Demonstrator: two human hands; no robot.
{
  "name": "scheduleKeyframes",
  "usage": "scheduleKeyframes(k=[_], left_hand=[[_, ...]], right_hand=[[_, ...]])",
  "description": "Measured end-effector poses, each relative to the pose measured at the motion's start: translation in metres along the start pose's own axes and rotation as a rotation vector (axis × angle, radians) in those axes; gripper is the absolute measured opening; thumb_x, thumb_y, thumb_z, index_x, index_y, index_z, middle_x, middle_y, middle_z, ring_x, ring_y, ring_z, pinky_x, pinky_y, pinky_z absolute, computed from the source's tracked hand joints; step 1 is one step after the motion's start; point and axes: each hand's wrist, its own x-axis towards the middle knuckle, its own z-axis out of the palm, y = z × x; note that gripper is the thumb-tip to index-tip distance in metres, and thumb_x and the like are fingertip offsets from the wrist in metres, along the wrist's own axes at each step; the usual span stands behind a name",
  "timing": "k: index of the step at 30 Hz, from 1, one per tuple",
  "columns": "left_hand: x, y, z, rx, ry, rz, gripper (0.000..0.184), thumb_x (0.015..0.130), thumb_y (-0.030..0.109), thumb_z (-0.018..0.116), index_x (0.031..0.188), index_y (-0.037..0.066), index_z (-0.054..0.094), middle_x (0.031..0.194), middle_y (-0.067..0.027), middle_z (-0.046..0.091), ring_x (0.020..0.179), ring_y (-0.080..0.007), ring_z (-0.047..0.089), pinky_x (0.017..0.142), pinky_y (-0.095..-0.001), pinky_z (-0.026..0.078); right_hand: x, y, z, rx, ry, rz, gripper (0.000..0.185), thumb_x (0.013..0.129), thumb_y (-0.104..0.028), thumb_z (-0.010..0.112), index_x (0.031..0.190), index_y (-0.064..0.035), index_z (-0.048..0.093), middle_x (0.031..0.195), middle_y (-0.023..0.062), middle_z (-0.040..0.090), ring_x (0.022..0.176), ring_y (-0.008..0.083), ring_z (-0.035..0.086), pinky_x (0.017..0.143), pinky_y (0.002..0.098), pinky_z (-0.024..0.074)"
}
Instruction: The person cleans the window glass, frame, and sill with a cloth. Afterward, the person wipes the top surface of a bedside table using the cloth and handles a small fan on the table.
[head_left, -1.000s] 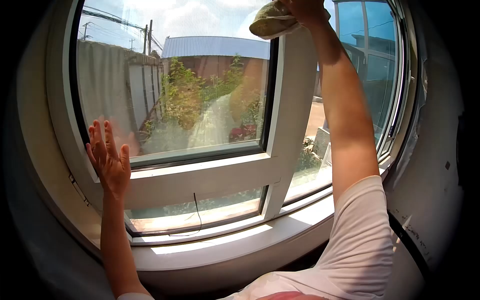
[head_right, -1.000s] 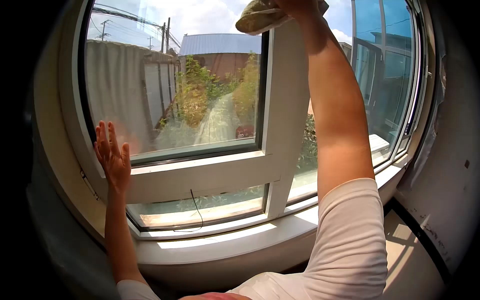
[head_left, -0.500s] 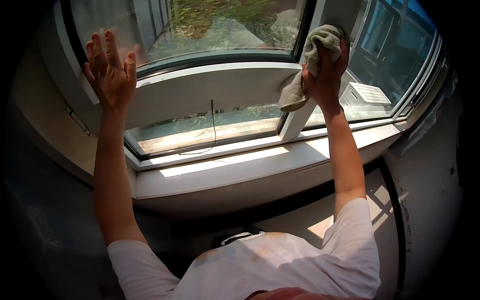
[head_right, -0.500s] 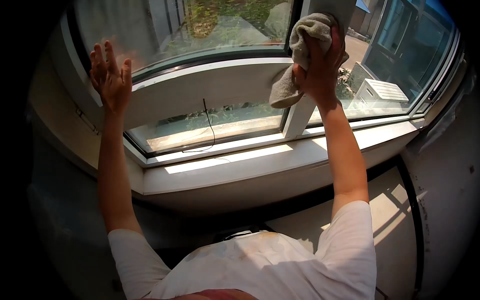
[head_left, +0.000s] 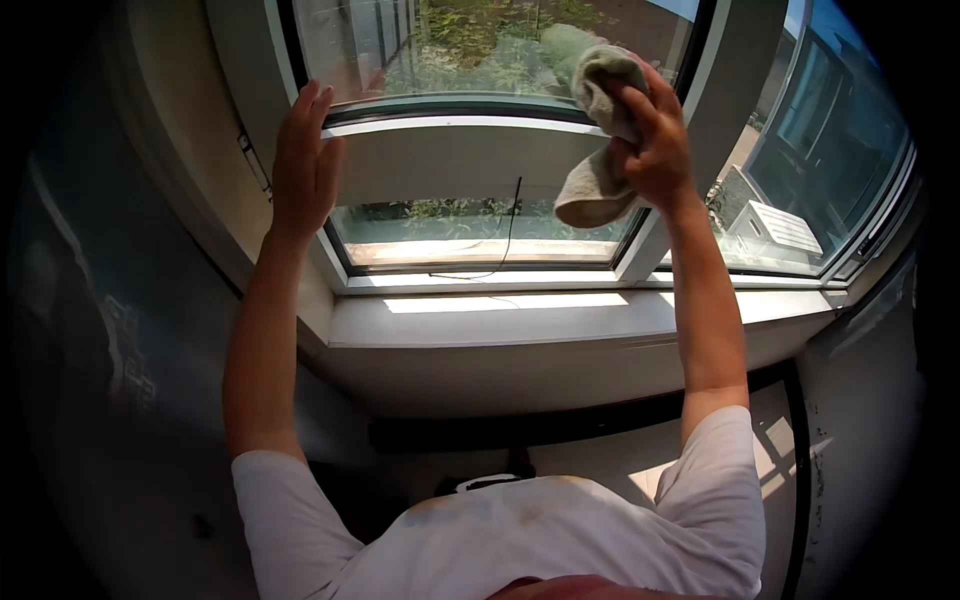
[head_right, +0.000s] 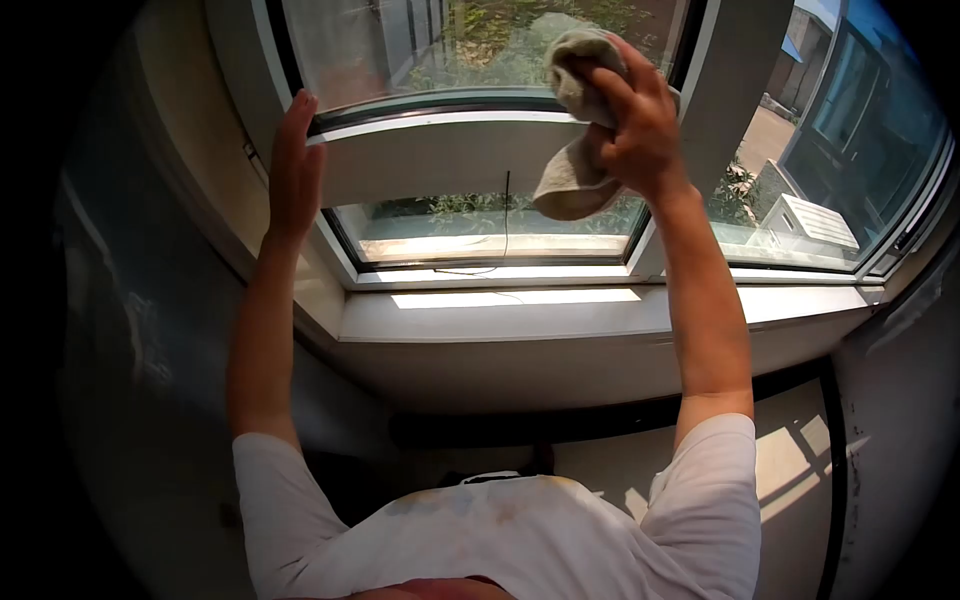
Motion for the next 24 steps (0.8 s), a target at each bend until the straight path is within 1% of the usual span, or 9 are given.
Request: scheduleKeyframes(k=[1,5,8,13,15,18,22,23,24], left_hand=[[-0.014,0.003,-0.016,0.023,0.004,-0.017,0.045,0.097,0.03,0.041,0.138,0.01,0.04,0.144,-0.0122,0.036,0.134,-0.0285,0.035,0.109,-0.0413,0.026],[-0.035,0.0,-0.058,0.074,0.081,-0.019,0.044,0.096,0.026,0.039,0.135,0.006,0.041,0.143,-0.016,0.036,0.133,-0.0313,0.034,0.109,-0.0429,0.026],[-0.024,-0.001,-0.072,0.148,0.097,0.126,0.052,0.097,0.035,0.038,0.136,0.002,0.04,0.145,-0.0174,0.034,0.134,-0.0315,0.033,0.109,-0.0429,0.026],[-0.011,-0.009,-0.064,0.028,0.181,0.037,0.064,0.097,0.045,0.037,0.142,0.0,0.03,0.145,-0.0196,0.033,0.135,-0.0321,0.032,0.11,-0.0405,0.025],[-0.015,-0.018,-0.05,-0.064,0.157,-0.151,0.066,0.097,0.045,0.036,0.141,-0.003,0.029,0.145,-0.0204,0.033,0.135,-0.033,0.032,0.11,-0.0393,0.024],[-0.02,-0.016,-0.041,-0.021,0.089,-0.214,0.067,0.097,0.044,0.037,0.14,-0.006,0.028,0.144,-0.022,0.034,0.134,-0.0335,0.033,0.11,-0.038,0.025],[-0.023,-0.023,-0.033,-0.018,0.106,-0.22,0.064,0.097,0.042,0.038,0.14,-0.005,0.029,0.143,-0.0229,0.037,0.133,-0.0328,0.036,0.109,-0.0373,0.026],[-0.023,-0.024,-0.033,-0.034,0.093,-0.252,0.064,0.097,0.041,0.038,0.14,-0.005,0.029,0.142,-0.023,0.037,0.133,-0.033,0.036,0.109,-0.0371,0.026],[-0.023,-0.026,-0.036,-0.044,0.081,-0.282,0.063,0.097,0.04,0.038,0.14,-0.005,0.03,0.142,-0.0232,0.037,0.133,-0.0331,0.036,0.109,-0.0369,0.027]], right_hand=[[-0.014,0.025,-0.01,0.081,0.001,0.155,0.055,0.062,0.002,0.064,0.115,-0.0145,0.061,0.124,0.0119,0.052,0.11,0.0341,0.052,0.095,0.0409,0.0449],[-0.033,0.027,-0.007,0.082,-0.124,0.137,0.053,0.064,0.003,0.064,0.115,-0.0121,0.061,0.117,0.013,0.054,0.106,0.0335,0.055,0.092,0.0369,0.0459],[-0.028,0.014,0.005,0.352,-0.13,0.222,0.053,0.066,0.003,0.062,0.117,-0.0079,0.059,0.115,0.0124,0.055,0.104,0.0281,0.057,0.09,0.0316,0.0455],[0.004,-0.023,0.035,0.596,-0.212,0.181,0.053,0.065,0.003,0.06,0.118,-0.0032,0.058,0.118,0.012,0.056,0.108,0.0253,0.057,0.093,0.0305,0.0439],[0.014,-0.04,0.051,0.666,-0.219,0.172,0.054,0.064,0.002,0.061,0.118,-0.0037,0.058,0.114,0.0107,0.057,0.105,0.0249,0.058,0.091,0.031,0.045],[0.037,-0.062,0.071,0.72,-0.275,0.094,0.055,0.064,0.001,0.064,0.118,-0.0054,0.059,0.109,0.0086,0.059,0.101,0.0247,0.059,0.089,0.0321,0.0464],[0.062,-0.106,0.125,0.689,-0.347,0.063,0.057,0.062,-0.012,0.07,0.118,-0.0136,0.06,0.111,0.0119,0.059,0.102,0.0307,0.058,0.088,0.0343,0.0474],[0.072,-0.12,0.132,0.86,-0.36,0.022,0.054,0.068,-0.002,0.066,0.121,-0.0045,0.057,0.11,0.0073,0.06,0.103,0.02,0.057,0.091,0.0286,0.0444],[0.078,-0.126,0.125,1.076,-0.502,0.182,0.053,0.069,-0.002,0.066,0.121,-0.003,0.057,0.108,0.0069,0.062,0.1,0.0187,0.058,0.09,0.028,0.0448]])
